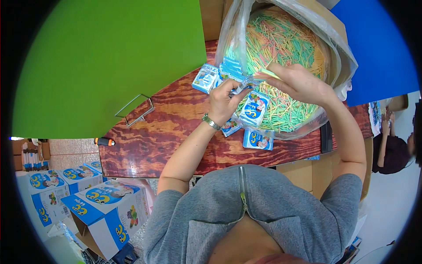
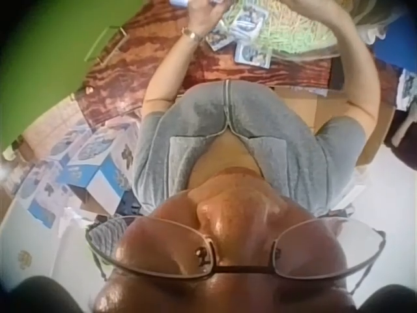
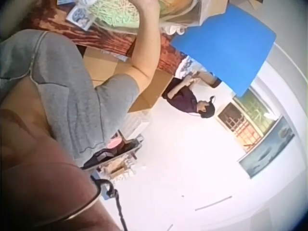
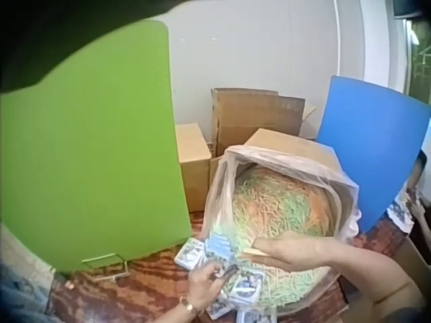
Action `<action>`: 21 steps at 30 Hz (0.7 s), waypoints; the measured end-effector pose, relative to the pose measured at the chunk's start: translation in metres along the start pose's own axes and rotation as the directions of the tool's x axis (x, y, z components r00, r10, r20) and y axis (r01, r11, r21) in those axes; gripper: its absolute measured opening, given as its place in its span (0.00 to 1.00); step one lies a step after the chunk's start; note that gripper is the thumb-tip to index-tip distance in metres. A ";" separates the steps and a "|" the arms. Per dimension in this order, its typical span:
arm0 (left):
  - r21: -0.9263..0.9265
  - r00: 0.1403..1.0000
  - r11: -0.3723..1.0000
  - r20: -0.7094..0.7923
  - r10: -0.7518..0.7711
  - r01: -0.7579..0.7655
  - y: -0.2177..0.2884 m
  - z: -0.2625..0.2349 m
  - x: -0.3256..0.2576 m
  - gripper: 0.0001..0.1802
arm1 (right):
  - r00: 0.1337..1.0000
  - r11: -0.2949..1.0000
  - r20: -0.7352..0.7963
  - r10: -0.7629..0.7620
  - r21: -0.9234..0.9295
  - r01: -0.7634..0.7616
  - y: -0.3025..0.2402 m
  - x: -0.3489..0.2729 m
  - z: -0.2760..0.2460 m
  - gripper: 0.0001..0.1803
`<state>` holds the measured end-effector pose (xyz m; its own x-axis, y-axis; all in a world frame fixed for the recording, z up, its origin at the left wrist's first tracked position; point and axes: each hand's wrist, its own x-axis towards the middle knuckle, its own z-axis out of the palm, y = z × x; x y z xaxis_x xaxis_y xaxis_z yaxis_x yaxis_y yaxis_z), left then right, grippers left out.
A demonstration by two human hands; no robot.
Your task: Packaging stacks of small blue toy packets and rubber bands into cardboard boxes at a workstation.
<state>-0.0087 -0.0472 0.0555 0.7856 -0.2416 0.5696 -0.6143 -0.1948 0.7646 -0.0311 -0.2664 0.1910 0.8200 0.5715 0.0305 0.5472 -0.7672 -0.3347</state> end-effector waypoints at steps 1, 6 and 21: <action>-0.013 1.000 1.000 -0.002 -0.008 0.008 -0.001 0.001 0.000 0.11 | 1.000 1.000 0.001 -0.003 -0.003 0.003 -0.004 0.002 -0.004 0.15; -0.015 1.000 1.000 0.005 -0.007 0.007 -0.004 -0.006 -0.004 0.11 | 0.986 0.975 0.165 0.040 -0.223 -0.003 -0.020 0.016 -0.019 0.13; 0.051 0.990 0.989 0.029 0.136 -0.137 0.004 -0.006 -0.006 0.12 | 0.884 0.950 0.465 0.056 -0.296 0.096 -0.039 0.056 -0.032 0.25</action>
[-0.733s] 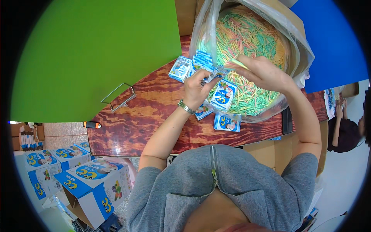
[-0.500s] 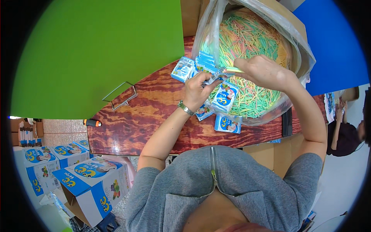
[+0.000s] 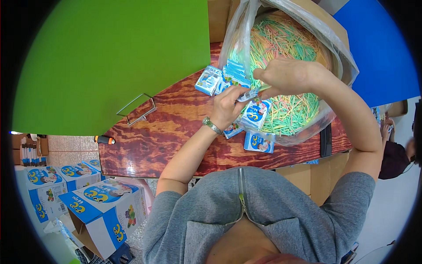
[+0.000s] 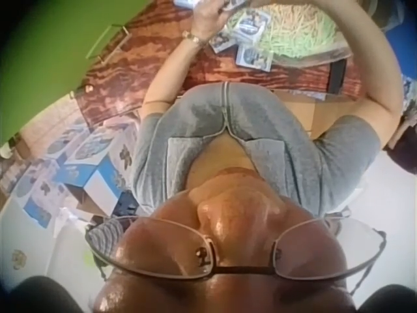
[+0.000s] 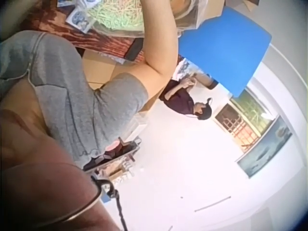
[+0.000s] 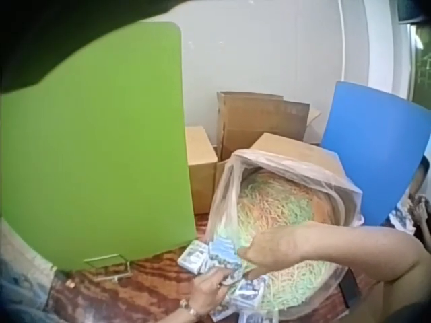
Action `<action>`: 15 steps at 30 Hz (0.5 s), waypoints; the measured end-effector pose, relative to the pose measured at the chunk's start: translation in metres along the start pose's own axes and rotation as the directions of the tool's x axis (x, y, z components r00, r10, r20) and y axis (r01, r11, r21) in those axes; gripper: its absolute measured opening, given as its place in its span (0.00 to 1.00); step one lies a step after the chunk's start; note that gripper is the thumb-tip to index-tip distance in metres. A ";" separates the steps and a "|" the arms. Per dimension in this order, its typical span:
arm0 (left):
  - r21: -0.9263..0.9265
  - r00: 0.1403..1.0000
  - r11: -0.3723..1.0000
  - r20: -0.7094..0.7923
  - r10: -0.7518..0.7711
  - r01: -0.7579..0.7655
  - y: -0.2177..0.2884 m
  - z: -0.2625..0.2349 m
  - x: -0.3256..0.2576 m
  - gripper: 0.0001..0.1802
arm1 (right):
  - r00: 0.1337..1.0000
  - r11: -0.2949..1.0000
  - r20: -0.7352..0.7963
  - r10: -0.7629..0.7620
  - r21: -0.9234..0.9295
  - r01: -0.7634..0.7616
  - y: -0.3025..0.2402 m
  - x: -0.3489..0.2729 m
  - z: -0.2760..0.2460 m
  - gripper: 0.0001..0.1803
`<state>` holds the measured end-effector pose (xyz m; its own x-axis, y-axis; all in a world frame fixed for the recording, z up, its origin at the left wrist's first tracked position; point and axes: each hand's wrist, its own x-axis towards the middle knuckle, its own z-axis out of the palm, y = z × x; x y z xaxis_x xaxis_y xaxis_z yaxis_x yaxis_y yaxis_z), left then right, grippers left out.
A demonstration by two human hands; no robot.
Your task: Packaging stacks of small blue toy packets and rubber bands into cardboard boxes at a workstation.
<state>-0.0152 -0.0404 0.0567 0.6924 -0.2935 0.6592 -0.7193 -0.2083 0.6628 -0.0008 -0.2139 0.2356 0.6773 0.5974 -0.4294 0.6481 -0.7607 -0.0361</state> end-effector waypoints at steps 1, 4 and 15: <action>-0.036 1.000 0.999 -0.005 -0.019 0.019 0.001 -0.001 0.001 0.12 | 1.000 1.000 0.001 -0.002 0.000 0.002 0.000 0.000 -0.001 0.25; -0.148 0.967 0.962 0.144 -0.208 0.229 -0.008 0.001 -0.007 0.14 | 0.998 0.985 -0.057 -0.001 0.171 0.011 0.004 -0.003 0.000 0.27; -0.219 0.958 0.940 0.176 -0.225 0.261 -0.017 0.001 -0.002 0.19 | 0.709 0.964 -0.702 -0.070 0.136 0.230 0.025 -0.001 0.068 0.14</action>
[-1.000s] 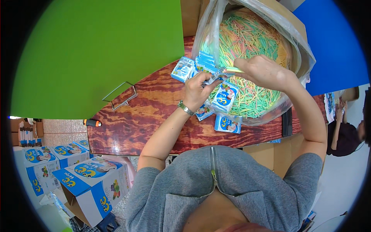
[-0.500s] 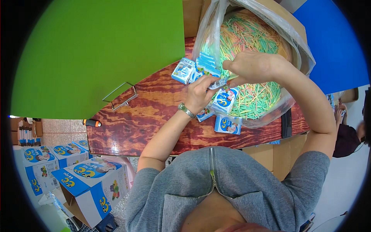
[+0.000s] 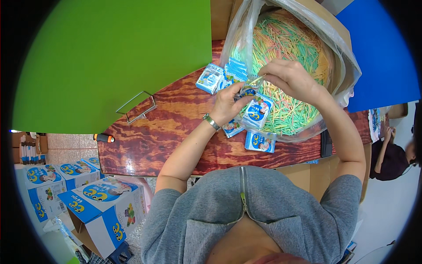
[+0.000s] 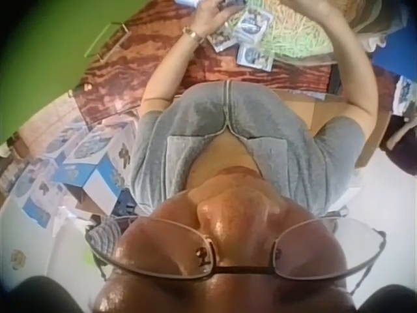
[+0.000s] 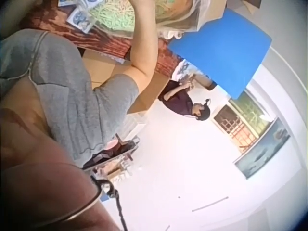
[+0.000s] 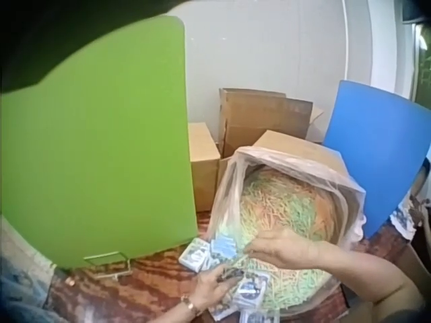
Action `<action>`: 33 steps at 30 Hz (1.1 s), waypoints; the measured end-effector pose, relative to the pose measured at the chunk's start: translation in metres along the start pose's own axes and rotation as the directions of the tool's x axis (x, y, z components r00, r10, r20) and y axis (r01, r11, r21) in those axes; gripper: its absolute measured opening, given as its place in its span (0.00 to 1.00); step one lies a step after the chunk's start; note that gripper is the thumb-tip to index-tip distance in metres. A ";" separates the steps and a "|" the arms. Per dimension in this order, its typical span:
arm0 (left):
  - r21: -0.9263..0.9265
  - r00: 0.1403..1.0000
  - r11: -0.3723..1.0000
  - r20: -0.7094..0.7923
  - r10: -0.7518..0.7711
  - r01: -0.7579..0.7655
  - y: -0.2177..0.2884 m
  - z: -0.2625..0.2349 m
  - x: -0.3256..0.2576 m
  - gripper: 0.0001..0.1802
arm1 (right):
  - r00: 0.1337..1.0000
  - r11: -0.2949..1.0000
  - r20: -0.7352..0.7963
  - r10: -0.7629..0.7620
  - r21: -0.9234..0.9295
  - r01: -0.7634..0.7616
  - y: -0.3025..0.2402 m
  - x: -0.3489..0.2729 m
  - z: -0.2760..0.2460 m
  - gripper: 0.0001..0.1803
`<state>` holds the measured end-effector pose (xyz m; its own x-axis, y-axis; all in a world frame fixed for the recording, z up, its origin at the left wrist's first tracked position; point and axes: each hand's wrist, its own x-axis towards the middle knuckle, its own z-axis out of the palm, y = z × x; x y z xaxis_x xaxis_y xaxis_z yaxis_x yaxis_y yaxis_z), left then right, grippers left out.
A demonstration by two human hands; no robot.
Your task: Packaging stacks of small blue toy packets and rubber bands into cardboard boxes at a workstation.
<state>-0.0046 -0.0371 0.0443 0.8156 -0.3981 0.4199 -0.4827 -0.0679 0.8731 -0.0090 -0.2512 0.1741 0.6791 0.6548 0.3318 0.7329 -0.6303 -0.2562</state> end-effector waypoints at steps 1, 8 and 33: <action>0.092 0.998 0.994 -0.001 0.058 -0.058 0.001 -0.002 0.001 0.20 | 1.000 1.000 -0.002 0.003 0.002 -0.003 0.000 -0.001 -0.001 0.14; 0.227 0.999 0.973 0.011 0.042 -0.044 0.003 -0.011 0.001 0.23 | 0.981 0.878 0.152 -0.117 -0.446 0.174 -0.020 0.011 -0.005 0.17; 0.436 0.976 0.889 0.215 0.045 -0.138 -0.054 0.002 -0.034 0.14 | 0.807 0.807 0.056 0.588 -0.094 -0.582 0.021 -0.048 0.110 0.17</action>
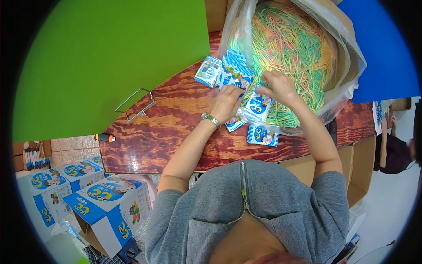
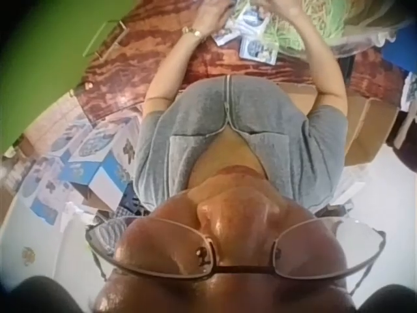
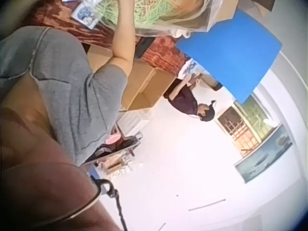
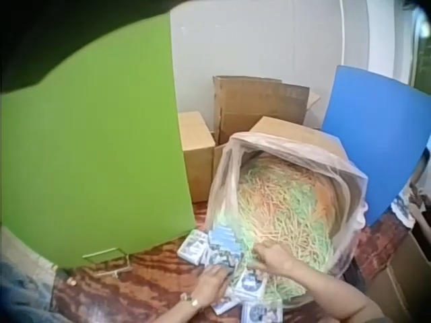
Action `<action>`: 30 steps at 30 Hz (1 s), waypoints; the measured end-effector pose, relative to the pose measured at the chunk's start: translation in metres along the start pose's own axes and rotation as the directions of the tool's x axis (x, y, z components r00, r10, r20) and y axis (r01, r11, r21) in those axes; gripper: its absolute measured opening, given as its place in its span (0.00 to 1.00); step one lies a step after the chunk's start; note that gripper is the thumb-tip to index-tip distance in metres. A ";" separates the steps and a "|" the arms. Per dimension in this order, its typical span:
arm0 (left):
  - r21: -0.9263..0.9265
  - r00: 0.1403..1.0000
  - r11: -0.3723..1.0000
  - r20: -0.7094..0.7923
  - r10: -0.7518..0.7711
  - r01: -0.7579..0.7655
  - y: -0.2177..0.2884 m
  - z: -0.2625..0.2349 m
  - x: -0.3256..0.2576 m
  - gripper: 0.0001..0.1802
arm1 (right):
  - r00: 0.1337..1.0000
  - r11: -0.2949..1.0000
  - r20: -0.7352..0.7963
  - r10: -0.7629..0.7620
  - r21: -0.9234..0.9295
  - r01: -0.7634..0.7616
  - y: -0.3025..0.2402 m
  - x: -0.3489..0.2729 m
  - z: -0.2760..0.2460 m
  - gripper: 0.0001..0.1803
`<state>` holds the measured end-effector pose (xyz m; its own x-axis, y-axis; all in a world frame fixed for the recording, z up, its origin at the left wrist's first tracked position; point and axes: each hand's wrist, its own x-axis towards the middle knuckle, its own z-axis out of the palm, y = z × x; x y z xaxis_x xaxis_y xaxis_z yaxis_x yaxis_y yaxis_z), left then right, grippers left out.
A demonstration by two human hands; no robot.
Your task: Packaging stacks of small blue toy packets and rubber bands into cardboard boxes at a workstation.
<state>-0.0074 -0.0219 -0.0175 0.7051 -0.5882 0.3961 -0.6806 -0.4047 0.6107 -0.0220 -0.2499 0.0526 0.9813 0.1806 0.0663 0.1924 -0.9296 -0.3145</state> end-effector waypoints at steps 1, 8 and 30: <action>-0.006 1.000 1.000 0.004 0.003 -0.003 0.000 0.001 0.001 0.14 | 0.991 0.994 0.129 0.048 -0.107 -0.034 0.006 -0.007 -0.002 0.19; 0.055 1.000 0.998 -0.003 0.006 -0.006 0.008 0.000 0.008 0.14 | 0.994 0.977 -0.027 -0.108 -0.185 0.101 0.027 -0.025 0.016 0.12; -0.722 0.936 0.613 0.142 -0.322 0.321 0.041 0.007 0.050 0.11 | 0.990 0.889 -0.107 -0.090 0.439 0.128 -0.002 -0.003 -0.059 0.09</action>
<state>-0.0015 -0.0732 0.0225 0.8510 -0.5196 0.0763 -0.0470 0.0692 0.9965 -0.0252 -0.2674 0.1089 0.9540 0.2279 0.1947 0.2985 -0.6623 -0.6872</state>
